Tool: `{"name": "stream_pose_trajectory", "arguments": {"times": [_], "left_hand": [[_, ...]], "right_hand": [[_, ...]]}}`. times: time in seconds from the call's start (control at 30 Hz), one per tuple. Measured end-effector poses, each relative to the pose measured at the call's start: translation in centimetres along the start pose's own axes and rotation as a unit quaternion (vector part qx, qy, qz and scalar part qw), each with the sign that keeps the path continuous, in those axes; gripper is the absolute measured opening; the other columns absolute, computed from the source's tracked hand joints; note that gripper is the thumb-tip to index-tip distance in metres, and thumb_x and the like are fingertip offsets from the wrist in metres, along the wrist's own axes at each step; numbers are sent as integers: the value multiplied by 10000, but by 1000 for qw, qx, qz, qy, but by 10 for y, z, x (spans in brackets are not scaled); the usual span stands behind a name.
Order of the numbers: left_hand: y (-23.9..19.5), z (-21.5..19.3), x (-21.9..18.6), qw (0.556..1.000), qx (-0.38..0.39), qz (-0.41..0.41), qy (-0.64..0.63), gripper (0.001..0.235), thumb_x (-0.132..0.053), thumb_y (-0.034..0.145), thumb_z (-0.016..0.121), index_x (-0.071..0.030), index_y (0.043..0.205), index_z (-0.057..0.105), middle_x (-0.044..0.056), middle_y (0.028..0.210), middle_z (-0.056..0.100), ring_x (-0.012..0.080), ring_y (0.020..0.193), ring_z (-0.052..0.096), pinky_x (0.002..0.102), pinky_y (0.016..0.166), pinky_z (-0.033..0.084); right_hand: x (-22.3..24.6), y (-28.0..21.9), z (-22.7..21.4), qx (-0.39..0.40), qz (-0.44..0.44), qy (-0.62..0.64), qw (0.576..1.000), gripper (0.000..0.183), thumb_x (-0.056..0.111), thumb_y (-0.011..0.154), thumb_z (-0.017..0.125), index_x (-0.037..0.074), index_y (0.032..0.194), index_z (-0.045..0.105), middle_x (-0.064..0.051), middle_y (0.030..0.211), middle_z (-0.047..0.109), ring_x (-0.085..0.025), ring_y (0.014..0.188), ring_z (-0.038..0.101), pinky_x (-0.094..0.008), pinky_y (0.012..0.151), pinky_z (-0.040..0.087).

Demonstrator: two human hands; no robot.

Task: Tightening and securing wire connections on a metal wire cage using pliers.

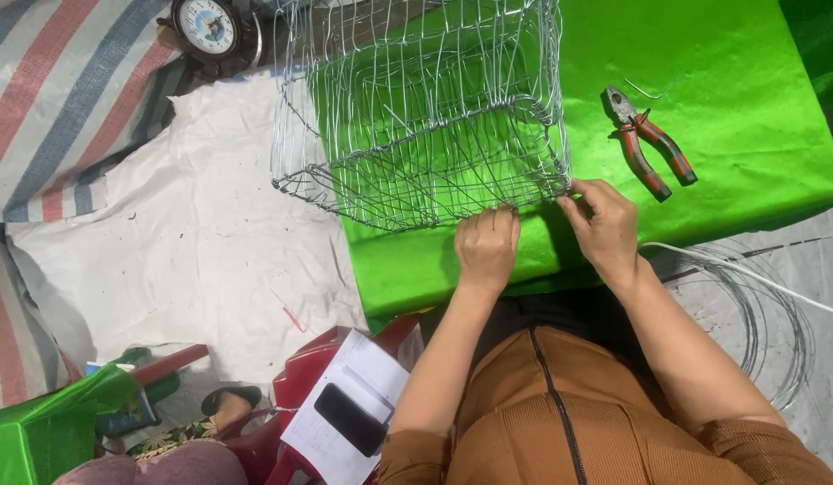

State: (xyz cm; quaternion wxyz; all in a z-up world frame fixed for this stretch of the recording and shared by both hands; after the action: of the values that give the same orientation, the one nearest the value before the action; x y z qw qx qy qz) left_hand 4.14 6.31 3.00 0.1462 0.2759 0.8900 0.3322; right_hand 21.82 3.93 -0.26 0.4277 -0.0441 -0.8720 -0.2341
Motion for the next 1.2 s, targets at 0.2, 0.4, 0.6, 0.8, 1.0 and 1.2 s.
{"name": "stream_pose_trajectory", "arguments": {"times": [0.2, 0.4, 0.6, 0.8, 1.0, 1.2], "left_hand": [[-15, 9, 2, 1000, -15, -3, -10, 47, -132, 854, 682, -93, 838, 660, 49, 665, 573, 208, 564, 599, 349, 550, 472], [-10, -2, 2, 1000, -13, -5, -27, 24, -86, 848, 666, -80, 831, 650, 54, 657, 564, 227, 580, 605, 364, 575, 486], [-7, -9, 3, 999, -17, -22, -31, 71, -90, 861, 673, -96, 802, 633, 45, 668, 562, 221, 601, 604, 356, 598, 484], [-10, -9, 6, 997, -42, -19, -63, 163, -137, 845, 708, -88, 747, 589, 63, 648, 512, 260, 598, 587, 382, 604, 475], [-14, -10, 10, 996, -60, -28, -68, 220, -213, 867, 718, -96, 738, 584, 65, 655, 514, 258, 604, 590, 388, 613, 480], [-13, -20, 8, 995, -58, -49, -61, 91, -107, 869, 702, -89, 812, 634, 67, 712, 565, 260, 679, 625, 387, 679, 513]], "right_hand": [[-11, -8, 5, -14, -41, -7, 999, 196, -49, 912, 838, -48, 1102, 786, -153, 919, 743, -281, 751, 736, -323, 590, 603], [-2, -8, 6, -11, -82, -23, 996, 158, 39, 928, 850, -27, 1054, 780, -145, 889, 737, -303, 741, 735, -354, 575, 599], [-3, -7, 6, -12, -88, -16, 996, 152, 68, 936, 850, -26, 1030, 775, -148, 877, 737, -298, 748, 732, -348, 591, 596], [-5, -11, 8, -3, -80, -14, 997, 169, 109, 954, 842, -7, 1042, 756, -118, 886, 733, -288, 754, 730, -352, 583, 587], [0, -15, 11, -3, -100, -36, 994, 175, 88, 946, 841, -35, 1019, 739, -155, 873, 724, -302, 743, 728, -352, 574, 592], [-6, -22, 15, -32, -126, -69, 989, 178, 170, 983, 829, 21, 1032, 745, -87, 879, 712, -260, 739, 714, -340, 604, 592]]}}
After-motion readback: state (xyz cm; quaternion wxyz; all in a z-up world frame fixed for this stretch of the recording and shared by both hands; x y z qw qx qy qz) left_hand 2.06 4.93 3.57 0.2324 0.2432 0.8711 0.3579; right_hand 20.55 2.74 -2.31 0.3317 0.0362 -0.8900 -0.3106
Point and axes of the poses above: each hand's wrist, its own y-axis towards the middle knuckle, its own z-axis out of the palm, x = y × z, the point moved 10 cm from there along y, towards the middle knuckle
